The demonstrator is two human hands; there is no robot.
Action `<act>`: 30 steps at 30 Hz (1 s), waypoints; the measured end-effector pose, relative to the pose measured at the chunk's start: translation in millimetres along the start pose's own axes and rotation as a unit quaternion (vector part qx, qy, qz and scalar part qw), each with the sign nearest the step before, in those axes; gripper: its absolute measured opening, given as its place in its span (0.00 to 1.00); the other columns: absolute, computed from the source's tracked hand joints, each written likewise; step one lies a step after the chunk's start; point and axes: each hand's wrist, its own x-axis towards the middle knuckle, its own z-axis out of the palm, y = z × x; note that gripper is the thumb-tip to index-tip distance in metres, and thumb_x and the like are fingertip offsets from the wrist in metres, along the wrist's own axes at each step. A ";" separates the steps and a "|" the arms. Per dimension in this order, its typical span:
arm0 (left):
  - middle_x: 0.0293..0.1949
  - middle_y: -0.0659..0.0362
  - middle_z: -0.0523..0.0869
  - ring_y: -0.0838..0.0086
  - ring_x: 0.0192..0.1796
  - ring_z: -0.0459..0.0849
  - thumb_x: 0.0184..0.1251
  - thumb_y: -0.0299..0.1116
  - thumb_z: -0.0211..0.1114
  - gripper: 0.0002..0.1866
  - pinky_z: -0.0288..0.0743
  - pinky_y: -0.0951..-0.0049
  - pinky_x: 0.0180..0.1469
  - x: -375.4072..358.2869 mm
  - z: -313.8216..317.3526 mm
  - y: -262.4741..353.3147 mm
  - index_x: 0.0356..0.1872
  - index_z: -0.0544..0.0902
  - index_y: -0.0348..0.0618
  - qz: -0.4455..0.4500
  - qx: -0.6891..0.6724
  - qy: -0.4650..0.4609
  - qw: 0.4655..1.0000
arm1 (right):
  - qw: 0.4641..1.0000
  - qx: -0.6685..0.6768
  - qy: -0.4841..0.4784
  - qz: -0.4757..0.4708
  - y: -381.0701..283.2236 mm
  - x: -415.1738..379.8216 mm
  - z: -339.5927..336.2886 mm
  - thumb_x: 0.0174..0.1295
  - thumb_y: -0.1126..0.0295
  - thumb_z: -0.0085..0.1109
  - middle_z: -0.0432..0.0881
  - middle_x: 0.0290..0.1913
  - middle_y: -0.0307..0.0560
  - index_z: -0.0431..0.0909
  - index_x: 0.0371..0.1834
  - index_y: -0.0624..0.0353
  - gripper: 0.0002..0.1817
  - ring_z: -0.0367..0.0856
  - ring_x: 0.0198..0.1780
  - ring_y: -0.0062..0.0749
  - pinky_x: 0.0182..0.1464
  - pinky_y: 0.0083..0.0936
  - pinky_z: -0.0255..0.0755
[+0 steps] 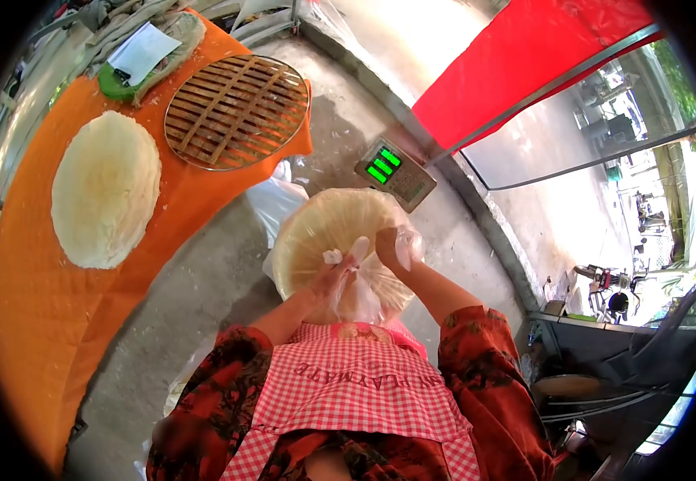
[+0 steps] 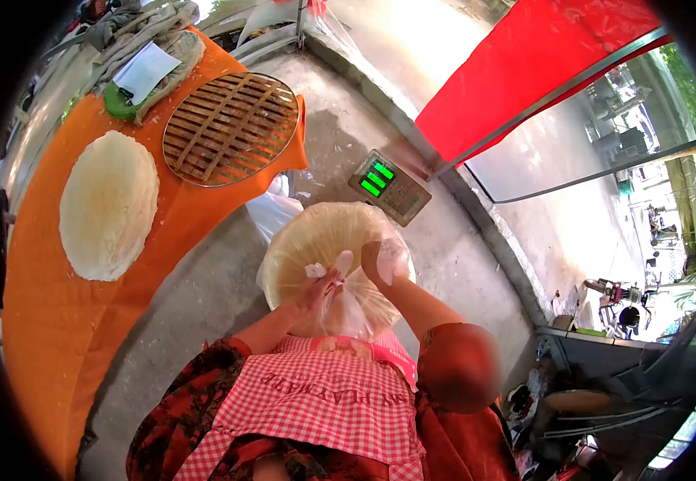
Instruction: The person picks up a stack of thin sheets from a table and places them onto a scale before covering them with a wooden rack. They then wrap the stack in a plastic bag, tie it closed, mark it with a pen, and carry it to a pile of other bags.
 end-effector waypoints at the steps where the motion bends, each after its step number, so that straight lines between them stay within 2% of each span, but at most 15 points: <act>1: 0.39 0.66 0.81 0.83 0.46 0.79 0.73 0.48 0.57 0.18 0.74 0.80 0.50 1.6 -2.1 0.6 0.49 0.79 0.44 0.001 0.007 -0.008 1.000 | 0.998 -0.062 -0.024 -0.017 14.0 -2.7 22.2 0.59 0.67 0.47 0.81 0.38 0.55 0.81 0.42 0.61 0.15 0.80 0.39 0.47 0.41 0.42 0.74; 3: 0.39 0.66 0.81 0.83 0.46 0.79 0.74 0.46 0.57 0.17 0.74 0.79 0.50 1.6 -4.3 0.1 0.49 0.79 0.44 -0.001 0.024 -0.025 0.999 | 0.979 -0.182 -0.074 -0.045 63.2 -18.5 113.4 0.57 0.69 0.52 0.83 0.33 0.54 0.84 0.40 0.63 0.14 0.82 0.30 0.45 0.30 0.45 0.76; 5: 0.39 0.66 0.81 0.83 0.45 0.79 0.74 0.46 0.57 0.17 0.75 0.79 0.50 0.4 -1.1 0.4 0.49 0.79 0.43 -0.005 0.007 -0.012 1.000 | 0.868 -0.469 0.145 -0.072 101.4 -25.1 200.0 0.61 0.65 0.45 0.82 0.43 0.54 0.81 0.47 0.58 0.17 0.80 0.44 0.49 0.44 0.40 0.74; 7: 0.39 0.65 0.81 0.83 0.45 0.78 0.75 0.46 0.56 0.17 0.75 0.79 0.50 0.9 -0.3 0.4 0.48 0.79 0.43 -0.005 -0.004 -0.005 1.000 | 0.884 -0.433 0.175 -0.022 93.8 -12.4 195.7 0.65 0.62 0.41 0.81 0.51 0.54 0.78 0.51 0.55 0.19 0.79 0.53 0.52 0.54 0.38 0.72; 9: 0.39 0.65 0.81 0.83 0.44 0.78 0.75 0.46 0.56 0.17 0.75 0.80 0.50 0.8 -2.5 -0.8 0.48 0.79 0.42 -0.004 -0.007 -0.002 1.000 | 0.993 -0.061 0.007 0.101 70.1 5.6 157.6 0.68 0.59 0.38 0.79 0.56 0.55 0.76 0.54 0.54 0.20 0.77 0.58 0.53 0.59 0.38 0.69; 14: 0.36 0.63 0.81 0.82 0.40 0.78 0.74 0.45 0.56 0.17 0.74 0.81 0.45 3.4 4.9 -0.9 0.44 0.80 0.40 -0.004 0.006 0.020 1.000 | 0.949 0.082 -0.189 0.240 25.4 32.5 64.4 0.71 0.53 0.34 0.75 0.63 0.55 0.73 0.57 0.54 0.23 0.72 0.64 0.52 0.66 0.42 0.63; 15: 0.34 0.63 0.81 0.83 0.37 0.78 0.74 0.45 0.56 0.17 0.74 0.81 0.42 5.2 3.6 -2.4 0.43 0.81 0.40 0.004 0.015 0.026 1.000 | 0.956 0.098 -0.128 0.244 30.7 27.0 77.9 0.71 0.56 0.36 0.76 0.60 0.55 0.74 0.55 0.54 0.21 0.74 0.63 0.52 0.64 0.42 0.65; 16: 0.33 0.64 0.81 0.83 0.35 0.76 0.74 0.45 0.56 0.16 0.72 0.81 0.39 8.1 -2.2 -2.7 0.41 0.81 0.40 0.017 0.009 0.004 1.000 | 0.961 0.114 -0.068 0.244 30.9 22.9 83.4 0.71 0.59 0.38 0.77 0.58 0.56 0.75 0.52 0.54 0.18 0.75 0.61 0.52 0.62 0.43 0.67; 19: 0.28 0.66 0.79 0.85 0.28 0.71 0.74 0.44 0.56 0.16 0.64 0.81 0.31 7.6 -5.6 1.9 0.37 0.82 0.42 0.042 -0.023 -0.003 0.999 | 0.954 0.248 -0.119 0.121 31.8 -5.8 52.5 0.68 0.66 0.45 0.79 0.50 0.56 0.76 0.46 0.58 0.12 0.78 0.54 0.52 0.54 0.43 0.73; 22: 0.26 0.68 0.78 0.86 0.26 0.67 0.75 0.43 0.56 0.15 0.60 0.82 0.29 -8.3 12.1 23.8 0.36 0.83 0.43 0.019 -0.034 0.055 0.998 | 0.979 -0.004 -0.202 -0.006 -15.8 -49.1 0.9 0.62 0.68 0.54 0.78 0.43 0.55 0.76 0.40 0.62 0.09 0.80 0.48 0.51 0.46 0.43 0.75; 23: 0.26 0.68 0.78 0.86 0.26 0.67 0.75 0.43 0.56 0.15 0.60 0.82 0.29 -6.6 8.6 22.9 0.38 0.83 0.43 0.010 -0.024 0.045 0.999 | 0.966 0.077 -0.245 0.014 -26.3 -54.6 -17.2 0.64 0.70 0.51 0.80 0.49 0.58 0.76 0.52 0.63 0.15 0.79 0.50 0.55 0.51 0.44 0.74; 24: 0.27 0.69 0.78 0.86 0.27 0.67 0.75 0.43 0.55 0.14 0.61 0.82 0.30 -4.7 6.8 19.8 0.39 0.83 0.43 0.001 -0.011 0.033 0.999 | 0.979 0.146 -0.132 0.046 -32.1 -58.5 -13.9 0.63 0.70 0.54 0.80 0.47 0.57 0.77 0.48 0.64 0.13 0.80 0.45 0.53 0.48 0.43 0.74; 25: 0.28 0.69 0.78 0.86 0.28 0.67 0.75 0.43 0.55 0.14 0.61 0.82 0.31 -1.2 6.9 14.2 0.40 0.82 0.44 0.007 -0.027 0.024 0.999 | 0.974 0.212 -0.015 0.077 -38.0 -60.0 -8.1 0.61 0.69 0.57 0.81 0.45 0.56 0.79 0.43 0.65 0.11 0.81 0.40 0.52 0.44 0.42 0.75; 28: 0.30 0.69 0.79 0.86 0.31 0.67 0.76 0.43 0.54 0.13 0.62 0.83 0.34 5.0 7.8 8.5 0.42 0.81 0.47 0.019 -0.033 -0.018 0.999 | 0.934 0.340 0.056 0.092 -27.4 -35.5 46.0 0.59 0.68 0.63 0.82 0.35 0.50 0.81 0.35 0.65 0.10 0.78 0.29 0.37 0.35 0.32 0.73; 30: 0.32 0.69 0.79 0.86 0.33 0.68 0.76 0.43 0.53 0.12 0.62 0.83 0.36 -1.8 0.9 15.4 0.43 0.81 0.49 0.011 0.013 -0.057 0.998 | 0.791 0.561 -0.052 0.241 -29.3 -26.4 40.5 0.60 0.67 0.63 0.80 0.28 0.43 0.81 0.31 0.63 0.09 0.75 0.25 0.27 0.31 0.24 0.69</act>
